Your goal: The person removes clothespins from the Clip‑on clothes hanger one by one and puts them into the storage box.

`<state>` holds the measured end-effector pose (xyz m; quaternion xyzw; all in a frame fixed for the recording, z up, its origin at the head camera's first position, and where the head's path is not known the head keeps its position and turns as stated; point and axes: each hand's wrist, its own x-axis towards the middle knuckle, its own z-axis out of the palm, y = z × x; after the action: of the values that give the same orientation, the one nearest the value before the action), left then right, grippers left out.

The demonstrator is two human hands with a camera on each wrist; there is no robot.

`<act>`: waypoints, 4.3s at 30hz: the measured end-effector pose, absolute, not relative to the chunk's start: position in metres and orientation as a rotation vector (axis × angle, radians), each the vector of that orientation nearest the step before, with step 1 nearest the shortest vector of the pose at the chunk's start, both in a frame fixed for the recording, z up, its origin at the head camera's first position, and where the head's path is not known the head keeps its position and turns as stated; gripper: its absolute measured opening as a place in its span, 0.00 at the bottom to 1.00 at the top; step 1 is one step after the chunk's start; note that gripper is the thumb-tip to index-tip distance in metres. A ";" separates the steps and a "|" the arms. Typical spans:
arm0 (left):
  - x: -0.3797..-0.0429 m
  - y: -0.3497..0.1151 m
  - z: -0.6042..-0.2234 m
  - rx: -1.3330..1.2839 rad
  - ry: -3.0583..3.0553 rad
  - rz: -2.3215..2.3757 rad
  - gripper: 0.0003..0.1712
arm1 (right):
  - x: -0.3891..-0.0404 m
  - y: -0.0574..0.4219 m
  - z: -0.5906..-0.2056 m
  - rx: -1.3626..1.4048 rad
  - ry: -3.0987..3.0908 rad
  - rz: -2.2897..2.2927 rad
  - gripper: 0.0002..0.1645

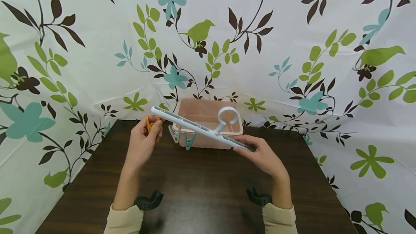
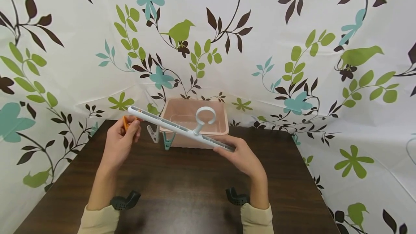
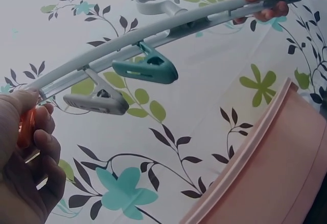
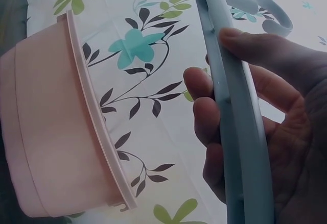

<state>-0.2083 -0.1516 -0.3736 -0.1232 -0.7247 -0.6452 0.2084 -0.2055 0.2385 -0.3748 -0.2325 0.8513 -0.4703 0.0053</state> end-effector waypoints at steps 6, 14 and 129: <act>-0.209 -0.153 -0.376 -0.349 -2.035 -1.726 0.13 | -0.205 0.240 -0.376 -0.718 2.697 -1.439 0.19; -0.209 -0.153 -0.378 -0.344 -1.979 -1.663 0.07 | -0.203 0.240 -0.375 -0.722 2.675 -1.466 0.19; -0.358 -0.108 -0.381 -0.530 -2.875 -0.718 0.29 | -0.212 0.261 -0.375 -0.510 2.957 -1.782 0.18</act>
<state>-0.3575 -0.1077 -0.3813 -0.1757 -0.9530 -0.2381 0.0656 -0.2124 0.2612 -0.3746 -0.1440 0.8345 -0.5029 -0.1732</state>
